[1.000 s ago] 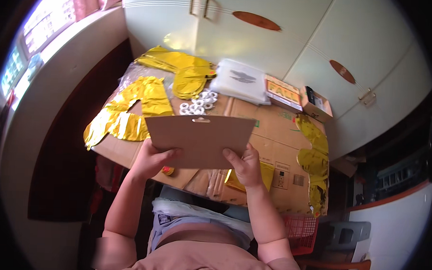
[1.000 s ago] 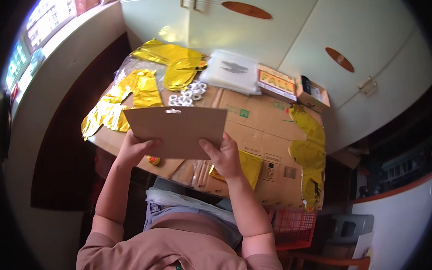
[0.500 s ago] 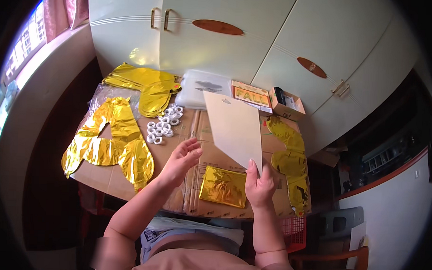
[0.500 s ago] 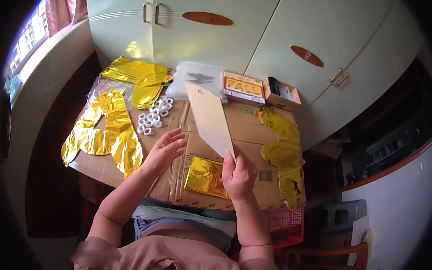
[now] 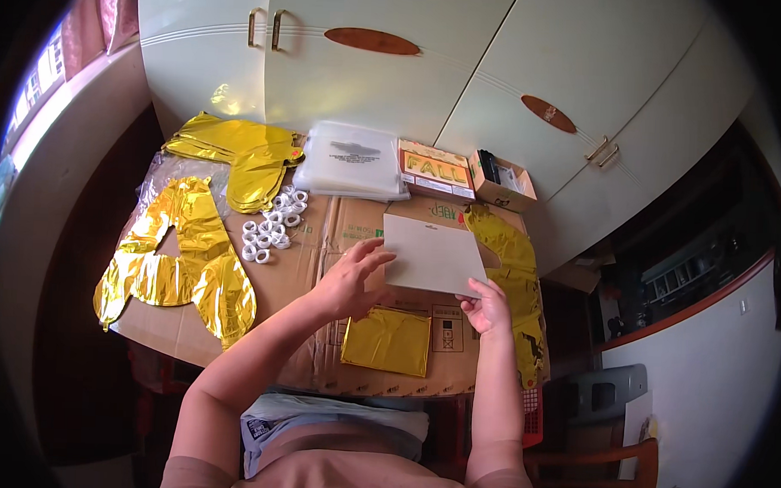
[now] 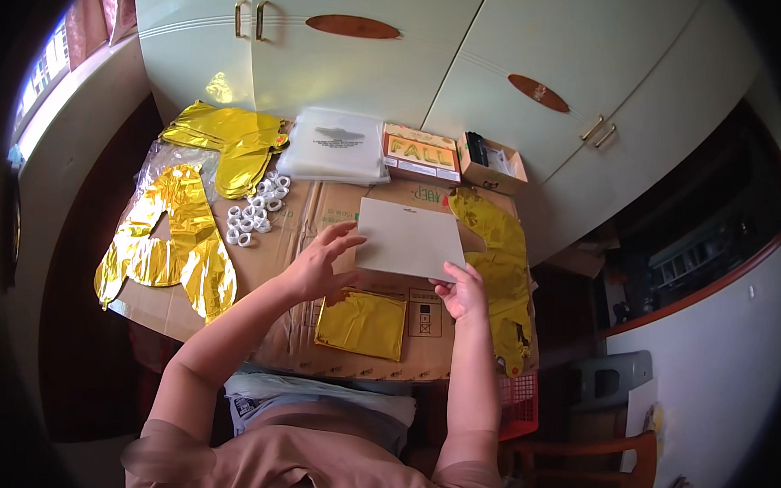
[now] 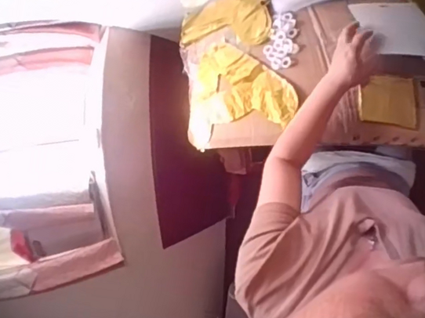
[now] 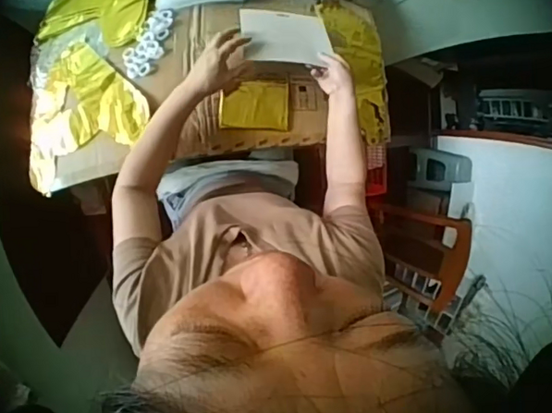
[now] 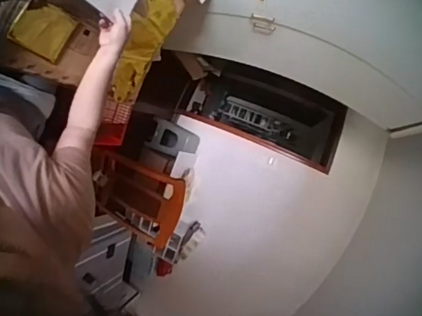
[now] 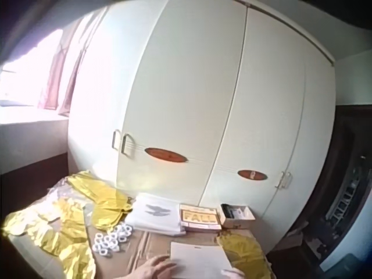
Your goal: Folding gold foil balloons and mounting them onto cardboard backing sheets for retail display.
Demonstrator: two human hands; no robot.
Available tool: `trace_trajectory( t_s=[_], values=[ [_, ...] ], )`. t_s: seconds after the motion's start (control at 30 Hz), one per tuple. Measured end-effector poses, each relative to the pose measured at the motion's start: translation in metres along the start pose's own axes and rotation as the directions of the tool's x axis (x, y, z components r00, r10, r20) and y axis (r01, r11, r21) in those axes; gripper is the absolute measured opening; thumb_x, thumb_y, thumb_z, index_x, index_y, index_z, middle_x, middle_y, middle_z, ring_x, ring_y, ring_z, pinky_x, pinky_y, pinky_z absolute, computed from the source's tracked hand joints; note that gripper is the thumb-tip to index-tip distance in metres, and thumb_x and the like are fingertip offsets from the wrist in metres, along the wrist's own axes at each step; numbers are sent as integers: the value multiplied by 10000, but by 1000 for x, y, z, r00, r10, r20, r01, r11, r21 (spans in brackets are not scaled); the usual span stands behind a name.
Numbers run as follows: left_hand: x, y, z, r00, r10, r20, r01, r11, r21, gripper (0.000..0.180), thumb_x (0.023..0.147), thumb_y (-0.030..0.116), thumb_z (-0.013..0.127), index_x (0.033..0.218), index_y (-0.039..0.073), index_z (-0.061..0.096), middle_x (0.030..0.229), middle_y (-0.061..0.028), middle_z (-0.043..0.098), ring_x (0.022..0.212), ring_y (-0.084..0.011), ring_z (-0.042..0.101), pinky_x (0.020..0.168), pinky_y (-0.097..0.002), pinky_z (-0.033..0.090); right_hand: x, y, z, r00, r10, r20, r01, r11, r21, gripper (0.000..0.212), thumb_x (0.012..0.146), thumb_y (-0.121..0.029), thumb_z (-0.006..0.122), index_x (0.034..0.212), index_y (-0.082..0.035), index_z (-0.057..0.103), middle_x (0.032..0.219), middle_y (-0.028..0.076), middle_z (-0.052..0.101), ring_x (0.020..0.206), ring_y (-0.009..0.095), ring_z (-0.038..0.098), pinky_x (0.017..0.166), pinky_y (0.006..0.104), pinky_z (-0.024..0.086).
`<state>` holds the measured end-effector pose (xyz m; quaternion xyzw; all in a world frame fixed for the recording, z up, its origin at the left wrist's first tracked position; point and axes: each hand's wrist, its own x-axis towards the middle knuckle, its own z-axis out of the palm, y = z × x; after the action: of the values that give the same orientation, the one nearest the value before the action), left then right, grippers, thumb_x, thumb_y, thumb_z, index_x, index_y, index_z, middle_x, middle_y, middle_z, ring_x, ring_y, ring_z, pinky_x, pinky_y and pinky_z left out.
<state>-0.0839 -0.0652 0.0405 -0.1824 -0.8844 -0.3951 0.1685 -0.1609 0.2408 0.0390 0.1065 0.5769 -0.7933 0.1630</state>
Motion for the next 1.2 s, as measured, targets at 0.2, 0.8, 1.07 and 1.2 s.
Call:
trace_trajectory(
  t_s=[0.2,0.8,1.07,1.2],
  values=[
    [26,-39,24,917,383,110,-398,883,250,259,871,250,664,1059,72,665,1159,-125,658,1104,-338,610,968,-429,478,28,-1,-3,999,-53,-9,52,993,-109,248,924,-105,630,1162,-54,579,955,84,687,715,200,671,538,269,506],
    [47,-43,48,923,213,322,-297,925,239,281,821,213,702,1037,34,701,1185,-148,626,1083,-336,613,950,-425,516,40,-16,0,993,-67,-96,-5,797,-605,392,916,-209,680,1231,-25,536,992,105,668,772,241,683,625,330,556],
    [46,-47,37,957,104,269,-133,987,93,409,764,260,773,1096,38,685,1209,-149,624,1032,-338,641,921,-395,534,6,-34,29,800,-356,483,437,-208,-875,584,785,-307,796,1257,-24,598,1373,172,542,1304,332,488,1095,428,397],
    [52,-53,39,948,161,273,-190,978,83,355,793,243,750,1072,35,682,1140,-159,666,936,-349,679,852,-406,565,31,-22,25,727,-189,660,610,-261,-748,614,777,-337,799,1287,-53,608,1437,168,507,1333,313,474,1120,415,380]
  ],
)
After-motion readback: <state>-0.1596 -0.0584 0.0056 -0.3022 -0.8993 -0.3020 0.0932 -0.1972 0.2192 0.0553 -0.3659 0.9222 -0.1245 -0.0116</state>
